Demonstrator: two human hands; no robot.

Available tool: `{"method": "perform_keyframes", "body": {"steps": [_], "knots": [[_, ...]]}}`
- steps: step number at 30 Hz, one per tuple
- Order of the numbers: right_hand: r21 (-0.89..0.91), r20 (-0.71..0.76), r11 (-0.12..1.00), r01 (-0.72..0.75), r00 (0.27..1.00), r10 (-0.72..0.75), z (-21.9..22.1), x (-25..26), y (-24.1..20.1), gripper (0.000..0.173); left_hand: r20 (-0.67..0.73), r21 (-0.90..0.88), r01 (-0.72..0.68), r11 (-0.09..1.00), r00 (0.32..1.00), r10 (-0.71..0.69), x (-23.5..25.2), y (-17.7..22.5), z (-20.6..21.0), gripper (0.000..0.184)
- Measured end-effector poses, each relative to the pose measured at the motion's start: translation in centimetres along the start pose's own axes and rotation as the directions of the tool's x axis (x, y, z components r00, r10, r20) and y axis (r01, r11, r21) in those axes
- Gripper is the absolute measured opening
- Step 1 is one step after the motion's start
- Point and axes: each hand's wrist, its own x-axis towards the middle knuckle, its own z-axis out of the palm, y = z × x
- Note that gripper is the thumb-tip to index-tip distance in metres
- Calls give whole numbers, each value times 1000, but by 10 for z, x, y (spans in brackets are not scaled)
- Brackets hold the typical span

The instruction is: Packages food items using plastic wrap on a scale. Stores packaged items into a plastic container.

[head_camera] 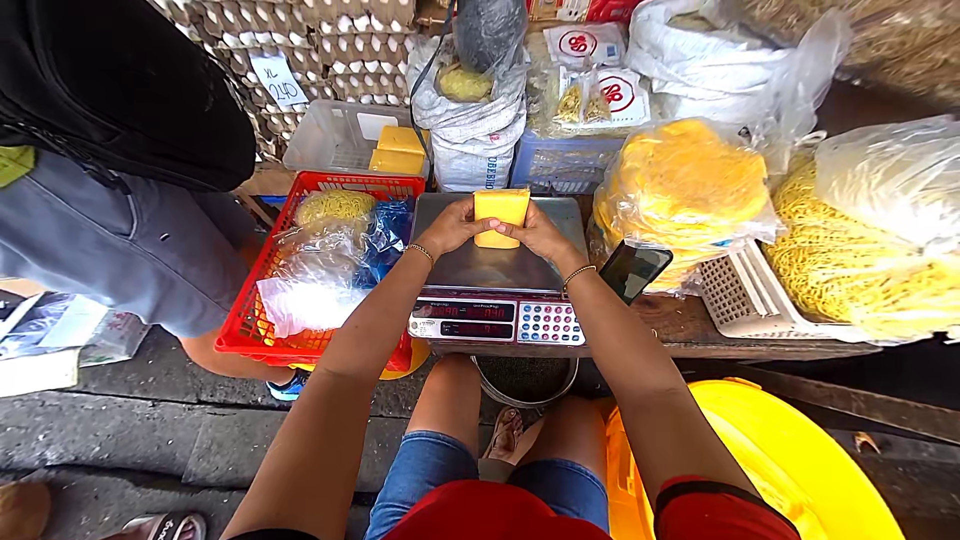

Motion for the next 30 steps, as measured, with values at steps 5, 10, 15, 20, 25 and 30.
{"method": "perform_keyframes", "body": {"steps": [5, 10, 15, 20, 25, 30], "knots": [[36, 3, 998, -42, 999, 42, 0, 0, 0, 72, 15, 3, 46, 999, 999, -46, 2, 0, 1, 40], [68, 34, 996, -54, 998, 52, -1, -2, 1, 70, 25, -32, 123, 992, 992, -123, 0, 4, 3, 39], [-5, 23, 996, -89, 996, 89, 1, -4, -1, 72, 19, -42, 194, 980, 981, -193, -1, 6, 6, 39], [-107, -67, 990, -96, 994, 89, 2, -1, 6, 65, -1, -60, 289, 955, 957, -290, 5, 10, 7, 39], [-178, -116, 974, -140, 986, 120, 3, 1, 5, 60, -19, -96, 374, 922, 926, -378, 10, 11, 7, 41], [-338, -182, 919, -201, 972, 146, 3, 5, 5, 70, -54, -121, 476, 871, 873, -484, 14, 9, 8, 50]]}}
